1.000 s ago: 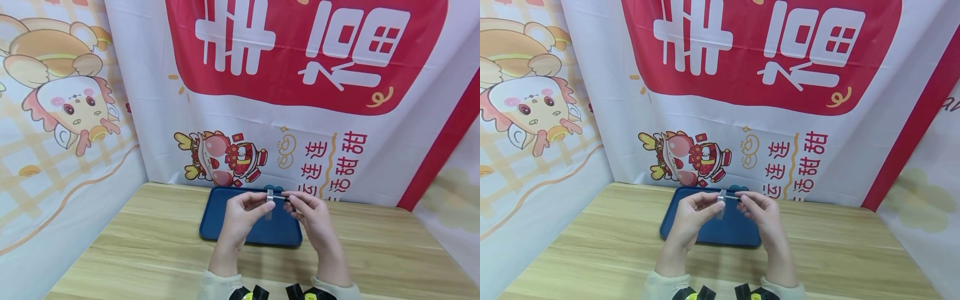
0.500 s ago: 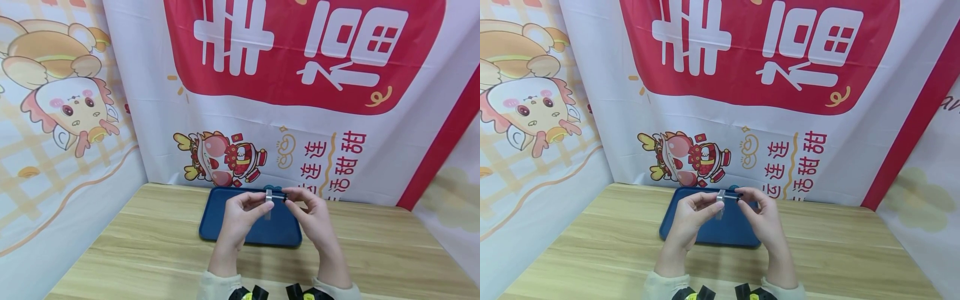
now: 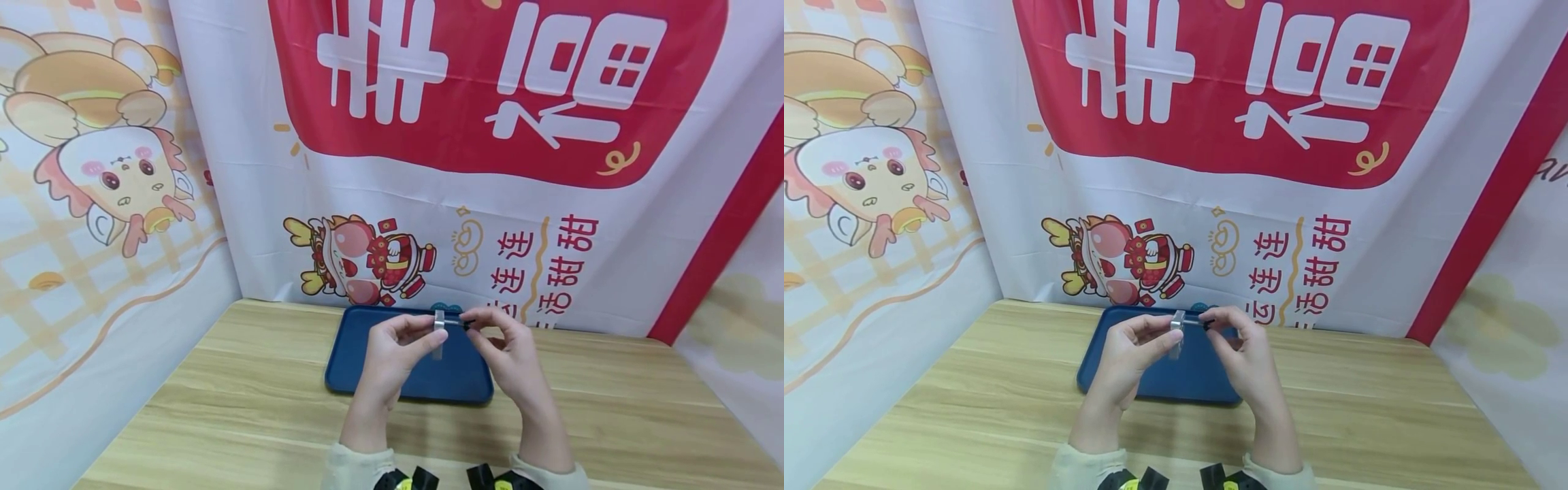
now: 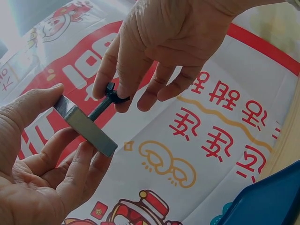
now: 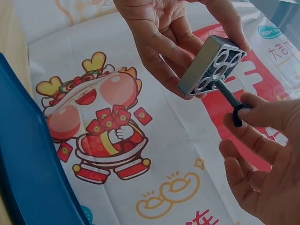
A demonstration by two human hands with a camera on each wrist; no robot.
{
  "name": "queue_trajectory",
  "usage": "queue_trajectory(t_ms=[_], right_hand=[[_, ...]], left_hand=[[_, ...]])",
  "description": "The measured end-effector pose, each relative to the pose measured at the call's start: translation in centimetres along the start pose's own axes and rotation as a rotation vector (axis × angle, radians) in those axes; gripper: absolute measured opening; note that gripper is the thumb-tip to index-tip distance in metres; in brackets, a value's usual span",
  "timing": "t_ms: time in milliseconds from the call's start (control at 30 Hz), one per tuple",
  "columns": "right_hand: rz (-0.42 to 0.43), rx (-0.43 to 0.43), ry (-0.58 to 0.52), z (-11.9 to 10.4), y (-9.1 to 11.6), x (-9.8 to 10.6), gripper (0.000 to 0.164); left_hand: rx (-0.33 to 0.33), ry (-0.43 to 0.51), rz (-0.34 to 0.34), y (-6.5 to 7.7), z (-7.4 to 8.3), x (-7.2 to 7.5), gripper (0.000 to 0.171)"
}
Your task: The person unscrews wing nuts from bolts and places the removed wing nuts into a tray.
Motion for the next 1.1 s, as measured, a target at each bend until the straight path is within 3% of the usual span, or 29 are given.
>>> queue_trajectory(t_ms=[133, 367, 500, 800, 1100], right_hand=[[0.027, -0.088, -0.055, 0.2, 0.1, 0.2, 0.02], [0.137, -0.407, -0.232, 1.1, 0.2, -0.2, 0.03], [0.178, -0.508, -0.373, 1.7, 0.2, -0.9, 0.034], [0.18, -0.557, -0.481, 1.7, 0.4, -1.6, 0.037], [0.128, -0.477, -0.512, 1.3, 0.4, -1.3, 0.032]], left_hand=[[0.001, 0.005, -0.001, 0.0, 0.0, 0.0, 0.038], [-0.004, -0.006, -0.009, 0.0, 0.0, -0.1, 0.038], [-0.011, -0.011, -0.008, 0.0, 0.0, -0.1, 0.037], [0.001, -0.008, -0.007, 0.1, 0.1, -0.1, 0.037], [-0.013, -0.016, -0.009, 0.1, 0.0, -0.1, 0.038]])
Point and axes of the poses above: each hand's wrist, its own y-axis away from the middle knuckle, its own x-axis out of the back of the hand, z = x × y, the point moved 5 cm from there along -y, towards the middle knuckle, and after that the axes turned 8 degrees about x, right-handed, at the moved point
